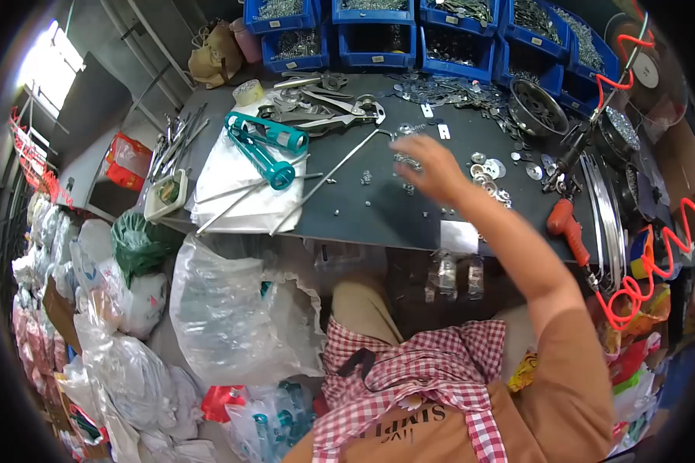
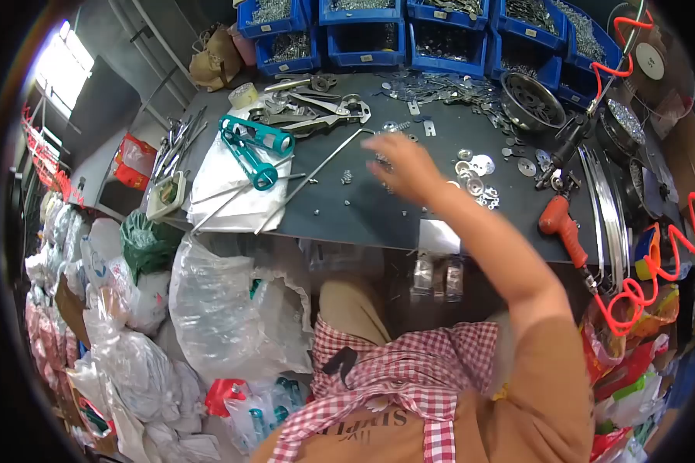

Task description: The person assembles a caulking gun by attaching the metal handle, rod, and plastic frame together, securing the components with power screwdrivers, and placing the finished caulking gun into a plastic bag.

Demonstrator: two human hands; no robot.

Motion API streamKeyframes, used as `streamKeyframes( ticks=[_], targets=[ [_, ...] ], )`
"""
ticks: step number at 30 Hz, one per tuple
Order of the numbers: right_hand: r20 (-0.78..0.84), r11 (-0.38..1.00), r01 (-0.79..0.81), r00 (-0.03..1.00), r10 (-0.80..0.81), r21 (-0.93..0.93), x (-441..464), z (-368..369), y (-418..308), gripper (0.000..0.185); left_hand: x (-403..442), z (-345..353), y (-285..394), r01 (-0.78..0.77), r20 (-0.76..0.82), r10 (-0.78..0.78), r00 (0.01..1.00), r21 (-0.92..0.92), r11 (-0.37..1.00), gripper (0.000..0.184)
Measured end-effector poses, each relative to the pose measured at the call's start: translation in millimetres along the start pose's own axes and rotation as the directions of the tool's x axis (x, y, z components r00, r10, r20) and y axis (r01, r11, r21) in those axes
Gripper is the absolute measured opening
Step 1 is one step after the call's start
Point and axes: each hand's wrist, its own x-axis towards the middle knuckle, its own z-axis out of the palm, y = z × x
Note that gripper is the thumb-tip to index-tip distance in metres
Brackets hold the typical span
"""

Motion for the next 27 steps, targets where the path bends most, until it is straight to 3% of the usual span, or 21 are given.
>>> streamKeyframes(
  ticks=[3, 7, 9, 13, 15, 16, 17, 18, 19, 20, 21, 22, 23, 24, 25, 27],
  targets=[
    [0.199, 0.968, -0.090, 0.970, 0.138, -0.234, 75.2, 37.4, 66.1, 0.026, -2.9, 4.8, 6.9, -0.051, 0.038, 0.049, 0.998, 0.069, 0.996, 0.035],
    [0.206, 0.887, -0.152, 0.943, 0.263, -0.436, 115.1, 82.6, 93.8, 0.030, 0.0, 1.7, 14.3, -0.080, 0.069, 0.071, 0.995, 0.138, 0.987, 0.036],
    [0.154, 0.806, -0.259, 0.906, 0.393, -0.532, 120.0, 98.7, 92.6, 0.038, 5.5, -2.9, 18.5, -0.093, 0.075, 0.081, 0.994, 0.168, 0.981, 0.036],
    [0.171, 0.807, -0.175, 0.931, 0.322, -0.564, 127.4, 101.7, 100.3, 0.033, 14.3, -16.6, 20.8, -0.111, 0.076, 0.095, 0.993, 0.256, 0.960, 0.037],
    [0.017, 0.823, -0.094, 0.992, 0.125, -0.561, 128.5, 89.9, 107.7, 0.024, 22.5, -33.7, 26.1, -0.132, 0.040, 0.126, 0.991, 0.321, 0.938, 0.037],
    [0.042, 0.891, -0.107, 0.989, 0.139, -0.442, 138.3, 76.0, 111.3, 0.019, 27.2, -48.1, 35.9, -0.148, 0.002, 0.158, 0.987, 0.358, 0.922, 0.037],
    [-0.045, 0.911, -0.055, 0.998, 0.039, -0.410, 144.1, 59.6, 108.0, 0.017, 31.0, -63.5, 53.4, -0.181, -0.073, 0.223, 0.972, 0.372, 0.911, 0.037],
    [-0.064, 0.974, -0.108, 0.993, 0.098, -0.197, 146.3, 41.0, 100.7, 0.018, 33.0, -79.8, 76.7, -0.254, -0.167, 0.323, 0.931, 0.338, 0.906, 0.038],
    [-0.198, 0.995, -0.103, 0.975, 0.100, -0.006, 143.7, 30.1, 88.7, 0.019, 31.1, -96.3, 106.7, -0.385, -0.275, 0.444, 0.853, 0.244, 0.890, 0.038],
    [-0.193, 0.959, -0.218, 0.948, 0.252, 0.180, 136.9, 14.8, 76.3, 0.020, 27.1, -108.4, 147.3, -0.556, -0.358, 0.556, 0.750, 0.114, 0.823, 0.038],
    [-0.187, 0.933, -0.257, 0.933, 0.308, 0.252, 130.5, -2.1, 53.4, 0.021, 13.0, -117.4, 191.4, -0.781, -0.461, 0.671, 0.581, -0.082, 0.620, 0.035],
    [-0.210, 0.957, -0.163, 0.954, 0.216, 0.241, 122.4, -15.9, 33.6, 0.022, -18.9, -131.0, 241.8, -0.837, -0.463, 0.697, 0.547, -0.299, 0.458, 0.031],
    [-0.231, 0.971, -0.068, 0.965, 0.122, 0.229, 112.4, -27.4, 12.8, 0.024, -65.2, -144.9, 287.5, -0.862, -0.469, 0.732, 0.494, -0.374, 0.342, 0.028],
    [-0.211, 0.979, 0.034, 0.977, 0.009, 0.199, 100.8, -37.9, -11.3, 0.026, -112.1, -155.9, 323.8, -0.931, -0.522, 0.798, 0.301, -0.343, 0.127, 0.025],
    [-0.188, 0.976, 0.136, 0.977, -0.103, 0.170, 86.0, -44.5, -35.2, 0.028, -164.6, -165.4, 352.1, -0.896, -0.534, 0.826, 0.181, -0.436, -0.086, 0.024],
    [0.061, 0.921, 0.077, 0.992, -0.108, 0.383, 47.1, -43.1, -78.9, 0.031, -257.5, -181.1, 372.6, -0.852, -0.542, 0.821, -0.178, -0.332, -0.404, 0.035]
  ],
)
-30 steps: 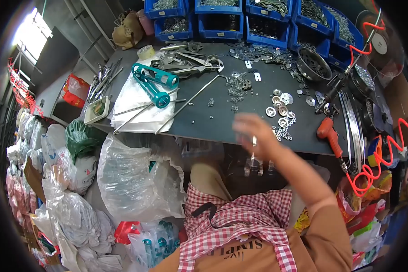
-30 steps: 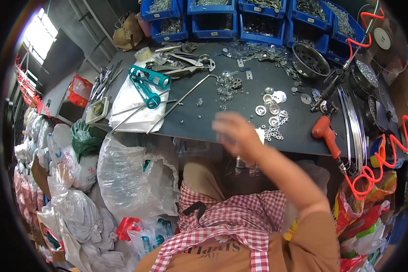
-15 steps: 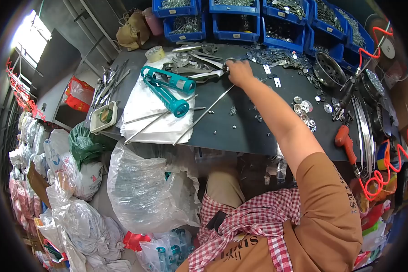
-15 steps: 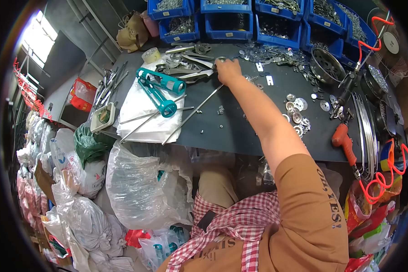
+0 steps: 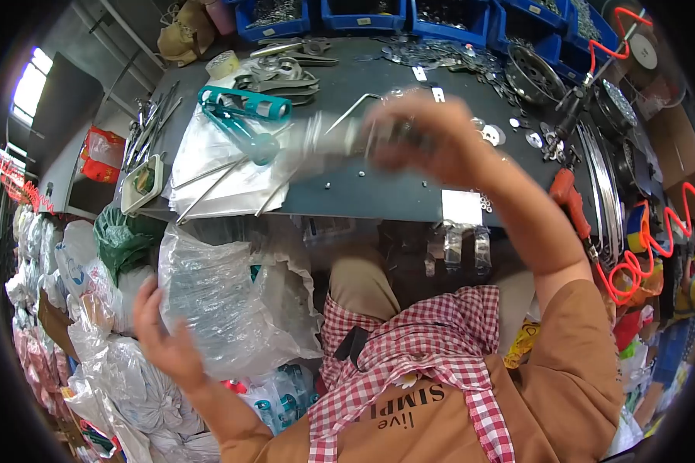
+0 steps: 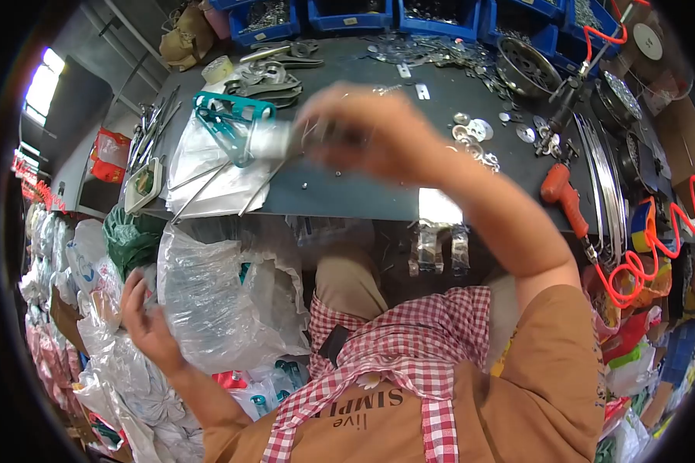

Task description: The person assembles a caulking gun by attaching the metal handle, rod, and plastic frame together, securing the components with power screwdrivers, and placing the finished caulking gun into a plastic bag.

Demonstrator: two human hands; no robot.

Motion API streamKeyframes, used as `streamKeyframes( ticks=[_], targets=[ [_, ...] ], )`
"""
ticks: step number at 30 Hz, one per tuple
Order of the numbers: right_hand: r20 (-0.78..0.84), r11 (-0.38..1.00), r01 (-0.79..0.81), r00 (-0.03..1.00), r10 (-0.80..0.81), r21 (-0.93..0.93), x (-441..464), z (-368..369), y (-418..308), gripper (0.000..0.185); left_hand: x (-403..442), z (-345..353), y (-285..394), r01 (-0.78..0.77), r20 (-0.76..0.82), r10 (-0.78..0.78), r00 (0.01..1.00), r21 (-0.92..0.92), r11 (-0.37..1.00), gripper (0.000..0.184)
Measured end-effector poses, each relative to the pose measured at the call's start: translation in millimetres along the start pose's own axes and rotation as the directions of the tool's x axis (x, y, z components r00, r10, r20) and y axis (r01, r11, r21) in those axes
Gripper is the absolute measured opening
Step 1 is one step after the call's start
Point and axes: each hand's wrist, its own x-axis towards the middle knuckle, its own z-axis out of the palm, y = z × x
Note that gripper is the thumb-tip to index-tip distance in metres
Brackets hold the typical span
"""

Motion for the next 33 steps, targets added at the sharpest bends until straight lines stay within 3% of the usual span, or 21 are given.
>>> streamKeyframes(
  ticks=[1, 3, 5, 6, 8, 9, 10, 12, 13, 14, 15, 16, 18, 20, 22, 24, 28, 29, 30, 32, 33],
  targets=[
    [0.153, 0.995, 0.102, 0.983, -0.102, 0.008, -13.0, 10.2, -14.7, 0.031, 18.2, 14.8, 42.5, -0.147, 0.192, 0.152, 0.970, -0.036, 0.988, 0.045],
    [0.287, 0.974, 0.048, 0.951, -0.112, 0.221, -43.1, 37.2, -39.5, 0.024, 20.9, 47.8, 97.9, -0.249, 0.523, 0.220, 0.823, -0.016, 0.968, 0.049],
    [0.366, 0.948, 0.019, 0.920, -0.141, 0.316, -70.2, 56.7, -46.6, 0.022, 3.3, 65.7, 107.1, -0.194, 0.859, 0.103, 0.502, -0.004, 0.981, 0.042],
    [0.379, 0.935, 0.008, 0.913, -0.152, 0.355, -80.0, 62.3, -45.5, 0.022, -5.6, 73.1, 103.2, -0.200, 0.861, 0.109, 0.497, -0.008, 0.980, 0.042],
    [0.389, 0.943, 0.004, 0.911, -0.141, 0.333, -88.1, 57.5, -40.3, 0.028, -26.0, 89.8, 91.7, 0.006, 0.783, 0.190, 0.592, -0.240, 0.971, 0.032],
    [0.320, 0.931, -0.078, 0.946, -0.044, 0.358, -85.8, 50.7, -34.2, 0.027, -36.0, 99.7, 84.6, 0.007, 0.789, 0.192, 0.583, -0.242, 0.970, 0.032],
    [0.254, 0.909, -0.154, 0.966, 0.055, 0.386, -81.7, 42.6, -24.8, 0.026, -46.1, 111.2, 76.4, 0.038, 0.689, 0.152, 0.709, -0.253, 0.967, 0.028],
    [0.009, 0.931, -0.352, 0.936, 0.353, 0.098, -77.5, 27.5, 25.9, 0.022, -62.1, 121.9, 68.5, 0.102, 0.436, 0.034, 0.899, -0.285, 0.953, 0.021],
    [-0.044, 0.874, -0.481, 0.876, 0.479, -0.060, -78.7, 17.4, 53.6, 0.020, -70.2, 116.9, 74.1, 0.568, 0.583, -0.287, 0.761, -0.383, 0.728, 0.026],
    [-0.119, 0.776, -0.595, 0.803, 0.584, -0.206, -80.7, 12.1, 73.9, 0.020, -74.5, 117.0, 71.0, 0.568, 0.580, -0.289, 0.762, -0.383, 0.728, 0.026],
    [-0.113, 0.778, -0.594, 0.803, 0.585, -0.205, -81.6, 14.8, 80.8, 0.020, -79.7, 118.8, 66.4, 0.665, 0.616, -0.342, 0.709, -0.426, 0.613, 0.033],
    [-0.094, 0.741, -0.575, 0.807, 0.583, -0.348, -82.3, 17.6, 87.0, 0.023, -82.2, 120.2, 64.5, 0.746, 0.654, -0.385, 0.651, -0.459, 0.483, 0.042],
    [-0.071, 0.693, -0.538, 0.811, 0.581, -0.481, -82.6, 27.6, 96.5, 0.027, -79.6, 125.1, 66.0, 0.759, 0.640, -0.415, 0.647, -0.481, 0.439, 0.048],
    [-0.157, 0.585, -0.469, 0.850, 0.504, -0.661, -81.7, 41.1, 104.1, 0.029, -75.2, 129.3, 67.0, 0.766, 0.662, -0.408, 0.628, -0.620, 0.173, 0.051],
    [-0.131, 0.653, -0.447, 0.871, 0.474, -0.612, -83.5, 38.9, 113.9, 0.030, -71.1, 133.9, 60.7, 0.758, 0.685, -0.373, 0.625, -0.648, 0.081, 0.050],
    [-0.091, 0.701, -0.450, 0.869, 0.486, -0.554, -87.2, 31.1, 115.6, 0.026, -63.3, 140.3, 58.1, 0.674, 0.691, -0.324, 0.646, -0.716, -0.183, 0.050],
    [-0.021, 0.735, -0.480, 0.843, 0.537, -0.478, -86.3, 11.3, 93.8, 0.023, -30.7, 159.8, 55.3, 0.681, 0.705, -0.181, 0.686, -0.710, -0.182, 0.048],
    [0.135, 0.702, -0.706, 0.689, 0.712, -0.097, -84.5, 8.9, 80.4, 0.023, -21.4, 167.0, 58.6, 0.663, 0.698, -0.167, 0.696, -0.714, -0.223, 0.052],
    [0.359, 0.469, -0.846, 0.533, 0.766, 0.254, -82.8, 6.8, 67.2, 0.023, -11.3, 171.7, 67.6, 0.663, 0.698, -0.169, 0.696, -0.715, -0.221, 0.052],
    [0.542, 0.276, -0.811, 0.558, 0.628, 0.516, -84.4, 3.0, 37.1, 0.024, 5.4, 178.8, 92.2, 0.623, 0.610, -0.213, 0.763, -0.782, -0.011, 0.060],
    [0.607, 0.223, -0.809, 0.563, 0.560, 0.545, -87.3, 3.0, 28.9, 0.025, 7.9, 184.3, 100.0, 0.628, 0.615, -0.216, 0.759, -0.778, -0.010, 0.060]
  ],
)
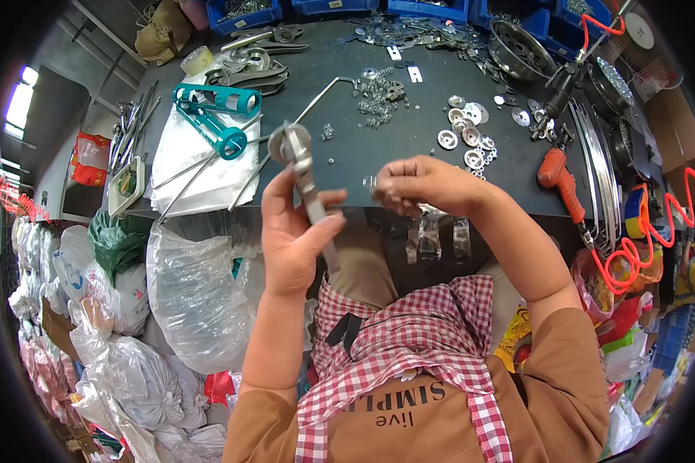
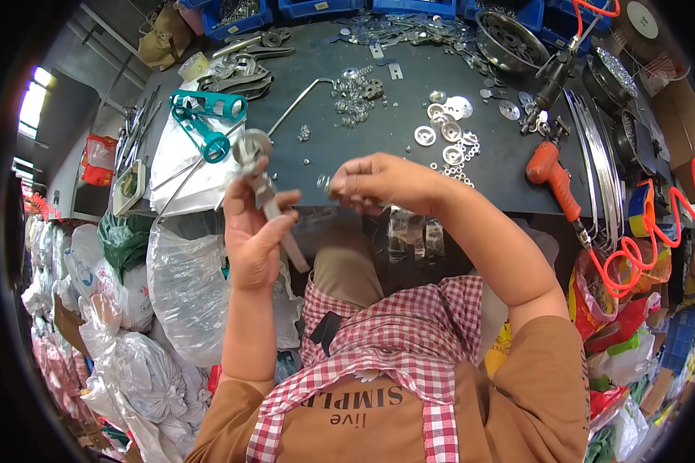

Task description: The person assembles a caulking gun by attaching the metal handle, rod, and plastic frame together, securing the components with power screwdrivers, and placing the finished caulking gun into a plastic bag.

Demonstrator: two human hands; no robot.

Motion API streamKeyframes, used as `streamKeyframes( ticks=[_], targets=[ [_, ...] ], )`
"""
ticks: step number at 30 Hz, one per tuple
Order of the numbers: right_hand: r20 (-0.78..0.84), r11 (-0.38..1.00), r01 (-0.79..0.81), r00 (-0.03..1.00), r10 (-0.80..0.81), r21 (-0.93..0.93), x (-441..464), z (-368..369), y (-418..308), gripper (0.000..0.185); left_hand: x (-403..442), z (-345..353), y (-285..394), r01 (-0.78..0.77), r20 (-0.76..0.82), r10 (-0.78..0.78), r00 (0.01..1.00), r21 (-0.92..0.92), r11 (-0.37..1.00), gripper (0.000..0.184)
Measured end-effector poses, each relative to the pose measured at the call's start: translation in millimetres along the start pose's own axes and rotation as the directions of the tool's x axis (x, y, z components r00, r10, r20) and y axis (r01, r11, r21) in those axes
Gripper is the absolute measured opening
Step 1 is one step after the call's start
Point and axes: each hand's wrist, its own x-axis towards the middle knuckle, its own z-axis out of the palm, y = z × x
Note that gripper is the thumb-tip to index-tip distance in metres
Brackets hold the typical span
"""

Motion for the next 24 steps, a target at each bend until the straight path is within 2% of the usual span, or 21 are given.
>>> streamKeyframes(
  ticks=[1, 2, 3, 5, 7, 9, 11, 12, 13, 14, 15, 16, 17, 18, 19, 21, 23, 24],
  targets=[
    [0.092, 0.998, -0.015, 0.996, 0.010, 0.060, -5.5, 4.6, 1.4, 0.025, 2.6, 7.8, -3.2, -0.110, 0.087, 0.103, 0.991, 0.078, 0.991, 0.062],
    [0.090, 0.998, -0.016, 0.996, 0.010, 0.068, -10.4, 10.0, 1.1, 0.025, 2.9, 11.8, -5.3, -0.225, 0.184, 0.197, 0.963, 0.143, 0.964, 0.064],
    [0.118, 0.996, -0.035, 0.993, 0.025, 0.080, -14.3, 15.3, -0.5, 0.026, 1.6, 12.8, -6.0, -0.220, 0.186, 0.191, 0.964, 0.144, 0.965, 0.064],
    [0.140, 0.994, -0.050, 0.989, 0.036, 0.093, -22.0, 19.9, -4.2, 0.026, -0.2, 15.4, -7.5, -0.353, 0.360, 0.255, 0.897, 0.237, 0.905, 0.059],
    [0.194, 0.998, -0.040, 0.981, 0.029, 0.053, -28.1, 21.7, -7.4, 0.027, -2.8, 20.0, -8.2, -0.401, 0.382, 0.301, 0.874, 0.215, 0.891, 0.055],
    [0.162, 0.999, -0.024, 0.987, 0.017, 0.045, -32.3, 24.4, -5.7, 0.026, -7.1, 24.2, -5.1, -0.386, 0.318, 0.297, 0.900, 0.270, 0.882, 0.054],
    [0.061, 0.999, 0.023, 0.998, -0.026, 0.045, -33.3, 24.8, -1.0, 0.027, -7.4, 25.7, -5.8, -0.389, 0.310, 0.295, 0.904, 0.307, 0.869, 0.053],
    [0.064, 0.999, 0.025, 0.998, -0.028, 0.043, -34.1, 26.5, 0.4, 0.027, -6.5, 25.7, -9.9, -0.442, 0.305, 0.347, 0.887, 0.337, 0.831, 0.058],
    [-0.052, 0.946, 0.215, 0.971, -0.234, -0.241, -34.4, 28.7, 1.3, 0.024, -4.7, 27.1, -11.4, -0.493, 0.304, 0.399, 0.865, 0.366, 0.789, 0.064],
    [-0.105, 0.785, 0.339, 0.886, -0.451, -0.519, -34.8, 29.2, 2.2, 0.023, -3.2, 29.4, -9.9, -0.496, 0.308, 0.400, 0.863, 0.367, 0.787, 0.064],
    [-0.105, 0.783, 0.341, 0.885, -0.454, -0.520, -33.7, 26.3, 6.2, 0.023, -1.6, 34.6, -5.5, -0.383, 0.199, 0.332, 0.922, 0.349, 0.855, 0.063],
    [-0.007, 0.446, 0.417, 0.724, -0.690, -0.792, -31.4, 21.5, 12.6, 0.021, 0.8, 40.0, -2.0, -0.267, 0.089, 0.252, 0.964, 0.315, 0.911, 0.063],
    [0.180, 0.031, 0.364, 0.531, -0.828, -0.931, -30.7, 17.6, 16.4, 0.021, 8.2, 44.2, 0.6, -0.272, 0.045, 0.272, 0.961, 0.321, 0.907, 0.061],
    [0.106, 0.105, 0.346, 0.538, -0.836, -0.932, -33.1, 15.4, 17.3, 0.019, 19.5, 44.8, -1.5, -0.300, 0.049, 0.304, 0.951, 0.371, 0.879, 0.059],
    [0.103, 0.104, 0.342, 0.535, -0.838, -0.934, -36.5, 12.8, 18.5, 0.019, 34.0, 43.0, -6.1, -0.326, 0.055, 0.334, 0.941, 0.420, 0.847, 0.057],
    [-0.125, 0.384, 0.258, 0.666, -0.735, -0.887, -43.9, 7.9, 22.1, 0.018, 76.5, 29.4, -20.6, -0.418, 0.241, 0.353, 0.904, 0.676, 0.607, 0.051],
    [-0.154, 0.417, 0.255, 0.666, -0.730, -0.872, -48.5, 7.0, 26.7, 0.018, 113.6, 15.7, -42.2, -0.425, 0.339, 0.277, 0.899, 0.827, 0.369, 0.047],
    [-0.194, 0.479, 0.257, 0.680, -0.707, -0.839, -51.4, 8.9, 28.7, 0.018, 122.0, 11.2, -49.3, -0.431, 0.344, 0.278, 0.897, 0.823, 0.370, 0.047]
  ],
)
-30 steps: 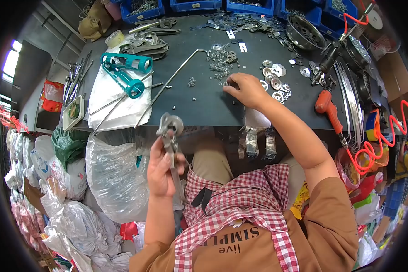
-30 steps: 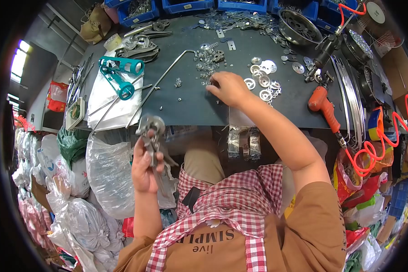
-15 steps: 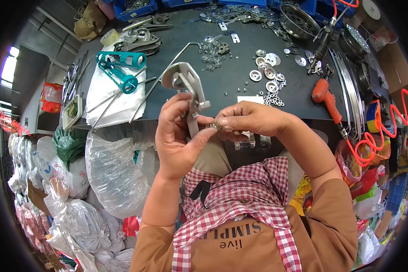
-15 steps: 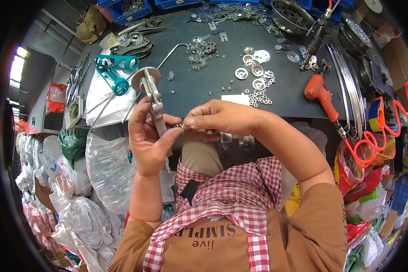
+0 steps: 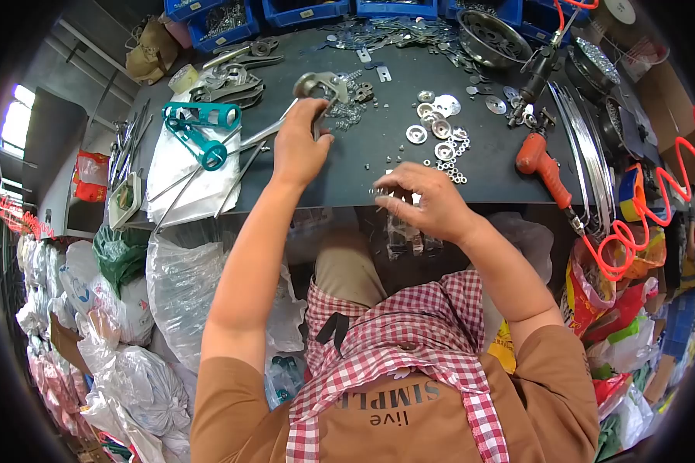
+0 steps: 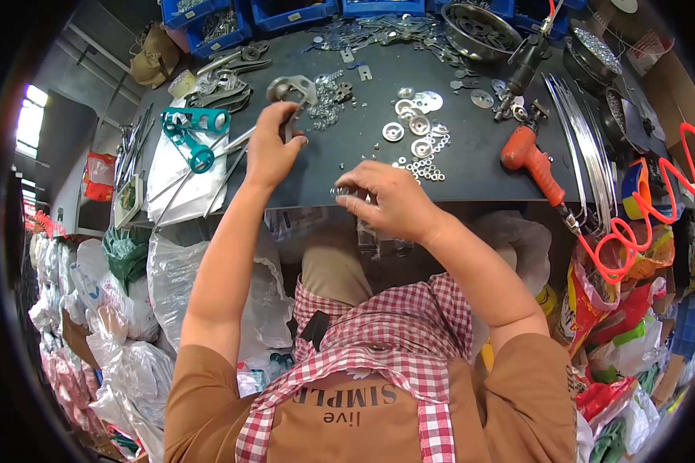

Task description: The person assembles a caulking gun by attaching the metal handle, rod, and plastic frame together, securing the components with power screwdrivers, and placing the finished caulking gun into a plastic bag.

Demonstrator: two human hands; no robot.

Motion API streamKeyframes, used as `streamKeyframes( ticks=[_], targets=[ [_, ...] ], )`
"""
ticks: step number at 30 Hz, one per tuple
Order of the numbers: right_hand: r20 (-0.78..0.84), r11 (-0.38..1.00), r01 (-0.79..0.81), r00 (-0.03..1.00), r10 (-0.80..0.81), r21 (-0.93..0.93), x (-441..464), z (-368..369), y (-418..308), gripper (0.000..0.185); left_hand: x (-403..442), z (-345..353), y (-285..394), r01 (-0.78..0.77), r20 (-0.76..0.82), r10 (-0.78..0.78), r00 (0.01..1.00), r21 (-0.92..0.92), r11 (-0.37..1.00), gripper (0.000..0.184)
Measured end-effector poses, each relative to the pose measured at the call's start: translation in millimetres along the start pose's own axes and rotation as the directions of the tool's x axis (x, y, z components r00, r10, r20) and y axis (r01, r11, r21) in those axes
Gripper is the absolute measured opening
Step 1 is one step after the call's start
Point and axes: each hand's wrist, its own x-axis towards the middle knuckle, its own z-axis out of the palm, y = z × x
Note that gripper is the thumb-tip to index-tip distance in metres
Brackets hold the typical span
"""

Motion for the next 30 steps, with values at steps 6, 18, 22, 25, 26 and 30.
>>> streamKeyframes(
  ticks=[6, 18, 22, 25, 26, 30],
  targets=[
    [-0.025, 0.984, -0.108, 0.993, 0.113, 0.142, -18.2, -6.2, 2.3, 0.019, 13.1, 3.4, -14.4, -0.138, 0.204, 0.084, 0.975, 0.264, 0.955, 0.046],
    [-0.472, 0.834, 0.213, 0.879, 0.065, 0.509, 22.0, 40.0, -34.7, 0.023, -73.0, -36.1, 108.0, 0.213, -0.043, -0.305, 0.951, -0.625, 0.751, 0.020],
    [-0.520, 0.853, 0.214, 0.850, 0.077, 0.476, 22.0, 46.7, -46.8, 0.024, -84.5, -34.6, 109.3, 0.022, -0.229, -0.135, 0.964, -0.436, 0.899, 0.021],
    [-0.437, 0.856, 0.145, 0.894, 0.102, 0.496, 19.8, 43.9, -47.5, 0.022, -84.4, -36.5, 100.7, -0.136, -0.293, 0.090, 0.952, -0.142, 0.980, 0.022],
    [-0.442, 0.859, 0.145, 0.891, 0.102, 0.491, 19.8, 44.4, -47.4, 0.022, -83.2, -36.6, 99.1, -0.141, -0.291, 0.094, 0.952, -0.146, 0.979, 0.022],
    [-0.317, 0.769, 0.064, 0.930, 0.184, 0.636, 16.2, 55.2, -42.0, 0.022, -82.0, -37.9, 94.2, -0.257, -0.313, 0.263, 0.913, 0.058, 0.965, 0.024]
  ],
)
